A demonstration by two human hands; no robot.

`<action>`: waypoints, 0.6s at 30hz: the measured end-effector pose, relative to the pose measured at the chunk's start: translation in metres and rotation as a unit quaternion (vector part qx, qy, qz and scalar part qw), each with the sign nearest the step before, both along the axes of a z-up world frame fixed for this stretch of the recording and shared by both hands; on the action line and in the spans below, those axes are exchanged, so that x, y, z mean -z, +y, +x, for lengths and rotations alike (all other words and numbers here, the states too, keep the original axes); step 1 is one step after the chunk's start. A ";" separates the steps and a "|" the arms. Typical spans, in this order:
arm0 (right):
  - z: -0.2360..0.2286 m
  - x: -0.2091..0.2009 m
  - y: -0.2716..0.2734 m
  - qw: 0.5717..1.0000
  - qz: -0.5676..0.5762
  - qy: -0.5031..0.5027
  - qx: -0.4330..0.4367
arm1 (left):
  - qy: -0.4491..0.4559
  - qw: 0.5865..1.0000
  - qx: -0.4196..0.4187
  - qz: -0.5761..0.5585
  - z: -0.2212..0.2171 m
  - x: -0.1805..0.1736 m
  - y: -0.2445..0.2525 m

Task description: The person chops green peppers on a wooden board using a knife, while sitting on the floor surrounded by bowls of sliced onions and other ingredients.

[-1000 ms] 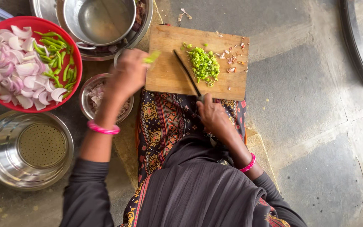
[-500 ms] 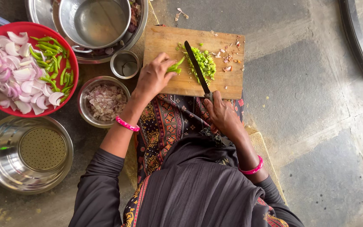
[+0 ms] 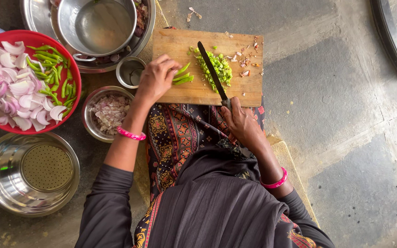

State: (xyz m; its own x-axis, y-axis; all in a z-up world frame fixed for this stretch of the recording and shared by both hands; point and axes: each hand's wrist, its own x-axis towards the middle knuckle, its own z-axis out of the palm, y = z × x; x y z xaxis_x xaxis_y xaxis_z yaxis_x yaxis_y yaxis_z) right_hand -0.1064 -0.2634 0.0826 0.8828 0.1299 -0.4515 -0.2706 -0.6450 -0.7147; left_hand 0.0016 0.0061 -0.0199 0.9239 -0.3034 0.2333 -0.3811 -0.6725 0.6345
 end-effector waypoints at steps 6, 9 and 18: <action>-0.002 0.030 -0.006 0.961 -0.125 -0.200 -0.146 | -0.070 0.997 -0.003 0.026 -0.021 -0.011 0.005; -0.004 0.047 -0.008 0.852 -0.224 -0.376 -0.288 | -0.107 0.990 -0.019 0.085 -0.025 0.005 -0.006; 0.001 0.056 0.024 0.966 -0.156 -0.169 -0.115 | -0.083 0.995 -0.061 -0.004 -0.035 -0.001 -0.031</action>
State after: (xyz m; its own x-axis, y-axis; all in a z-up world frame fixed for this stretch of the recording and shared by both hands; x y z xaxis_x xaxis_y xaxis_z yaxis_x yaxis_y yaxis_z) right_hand -0.1053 -0.2390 0.0265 0.9508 0.2434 -0.1919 0.1194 -0.8590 -0.4978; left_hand -0.0335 -0.0249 -0.0185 0.9024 -0.1891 0.3873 -0.3967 -0.7158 0.5748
